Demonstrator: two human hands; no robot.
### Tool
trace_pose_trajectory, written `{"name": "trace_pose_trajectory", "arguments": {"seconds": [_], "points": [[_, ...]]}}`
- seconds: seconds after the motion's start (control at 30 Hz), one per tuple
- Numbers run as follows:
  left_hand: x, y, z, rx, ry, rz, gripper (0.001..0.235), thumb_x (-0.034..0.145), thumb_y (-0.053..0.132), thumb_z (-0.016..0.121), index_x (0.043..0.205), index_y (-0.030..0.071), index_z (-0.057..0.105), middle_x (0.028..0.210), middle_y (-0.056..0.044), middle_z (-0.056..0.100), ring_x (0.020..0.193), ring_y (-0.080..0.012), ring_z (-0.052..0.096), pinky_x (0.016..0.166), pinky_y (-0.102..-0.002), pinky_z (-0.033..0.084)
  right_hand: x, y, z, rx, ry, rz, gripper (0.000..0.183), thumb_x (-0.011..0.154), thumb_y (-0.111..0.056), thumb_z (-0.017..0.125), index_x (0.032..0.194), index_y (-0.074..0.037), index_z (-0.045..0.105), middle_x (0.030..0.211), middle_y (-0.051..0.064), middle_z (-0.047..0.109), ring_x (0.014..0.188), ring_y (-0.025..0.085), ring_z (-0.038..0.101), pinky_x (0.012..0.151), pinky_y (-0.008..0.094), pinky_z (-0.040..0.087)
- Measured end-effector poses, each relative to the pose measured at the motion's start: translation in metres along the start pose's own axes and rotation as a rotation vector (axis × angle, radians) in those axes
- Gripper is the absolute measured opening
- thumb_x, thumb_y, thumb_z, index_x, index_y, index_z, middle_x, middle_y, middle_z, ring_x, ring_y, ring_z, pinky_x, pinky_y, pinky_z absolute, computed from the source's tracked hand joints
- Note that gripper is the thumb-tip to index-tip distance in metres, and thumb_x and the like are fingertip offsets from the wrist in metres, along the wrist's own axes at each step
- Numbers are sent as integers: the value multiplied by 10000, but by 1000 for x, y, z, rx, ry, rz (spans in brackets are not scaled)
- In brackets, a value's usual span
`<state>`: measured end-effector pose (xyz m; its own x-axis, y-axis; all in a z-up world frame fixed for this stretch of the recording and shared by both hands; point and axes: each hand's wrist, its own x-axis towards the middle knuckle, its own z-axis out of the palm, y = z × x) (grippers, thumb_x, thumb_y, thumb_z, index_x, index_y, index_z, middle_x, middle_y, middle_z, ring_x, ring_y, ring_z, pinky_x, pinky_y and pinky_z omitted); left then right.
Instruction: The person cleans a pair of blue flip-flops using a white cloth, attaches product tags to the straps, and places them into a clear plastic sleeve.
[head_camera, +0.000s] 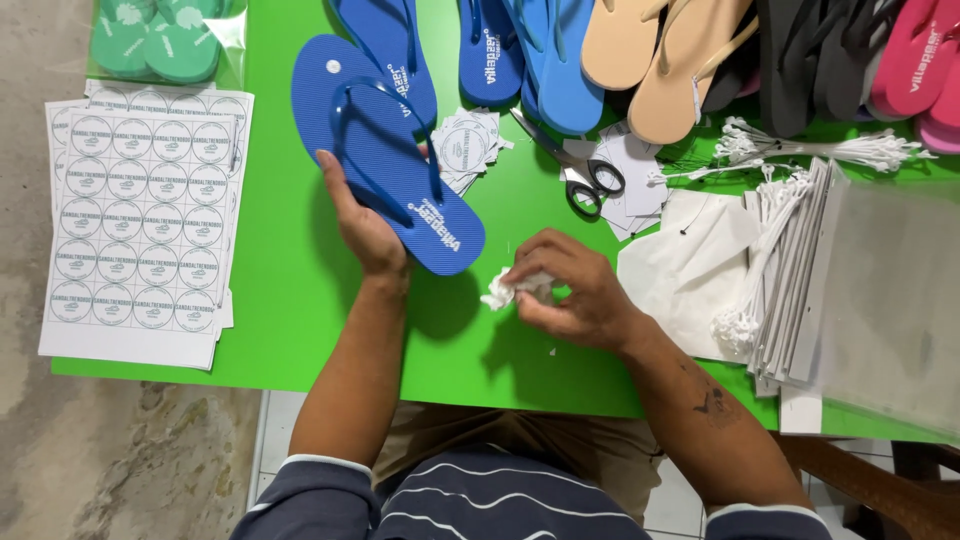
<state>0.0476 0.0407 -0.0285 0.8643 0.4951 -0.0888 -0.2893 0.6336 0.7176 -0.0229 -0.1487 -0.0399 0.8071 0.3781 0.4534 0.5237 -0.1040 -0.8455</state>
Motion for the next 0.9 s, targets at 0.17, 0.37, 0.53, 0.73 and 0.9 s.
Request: {"name": "trace_pose_trajectory", "arguments": {"seconds": [0.17, 0.37, 0.53, 0.73, 0.9], "points": [[44, -2, -52, 301, -64, 86, 181, 1053, 234, 583, 1126, 81, 645, 932, -82, 708, 792, -99, 678, 802, -268, 611, 1, 19, -31, -30, 217, 2, 135, 858, -5, 701, 981, -20, 753, 906, 172, 657, 689, 199, 564, 572, 317, 471], [18, 5, -62, 745, -290, -23, 167, 1062, 272, 580, 1107, 118, 629, 687, -20, 620, 573, -73, 583, 543, -221, 534, 4, 20, -53, -112, 378, -11, 106, 895, -44, 724, 991, -27, 763, 930, 129, 642, 751, 172, 567, 610, 316, 452], [2, 16, -79, 1232, -302, 93, 278, 1048, 394, 541, 1127, 169, 684, 591, -56, 581, 585, -193, 569, 641, -366, 480, 5, 16, -55, -112, 429, -1, 107, 889, -53, 721, 978, -19, 769, 913, 133, 638, 784, 193, 577, 657, 334, 458], [19, 18, -73, 1351, -251, 351, 478, 1078, 429, 531, 1302, 15, 613, 1004, -260, 664, 756, -397, 610, 764, -492, 484, 1, 20, -59, -116, 476, -5, 120, 871, -46, 729, 979, -28, 776, 914, 129, 640, 820, 207, 598, 695, 338, 473], [110, -12, -74, 1460, -136, 337, 642, 1022, 639, 588, 1290, 57, 549, 1074, -196, 692, 1085, -436, 640, 951, -551, 475, 6, 11, -59, -95, 522, 48, 115, 885, -52, 693, 988, -38, 742, 1008, 162, 713, 950, 299, 699, 830, 386, 526]]}}
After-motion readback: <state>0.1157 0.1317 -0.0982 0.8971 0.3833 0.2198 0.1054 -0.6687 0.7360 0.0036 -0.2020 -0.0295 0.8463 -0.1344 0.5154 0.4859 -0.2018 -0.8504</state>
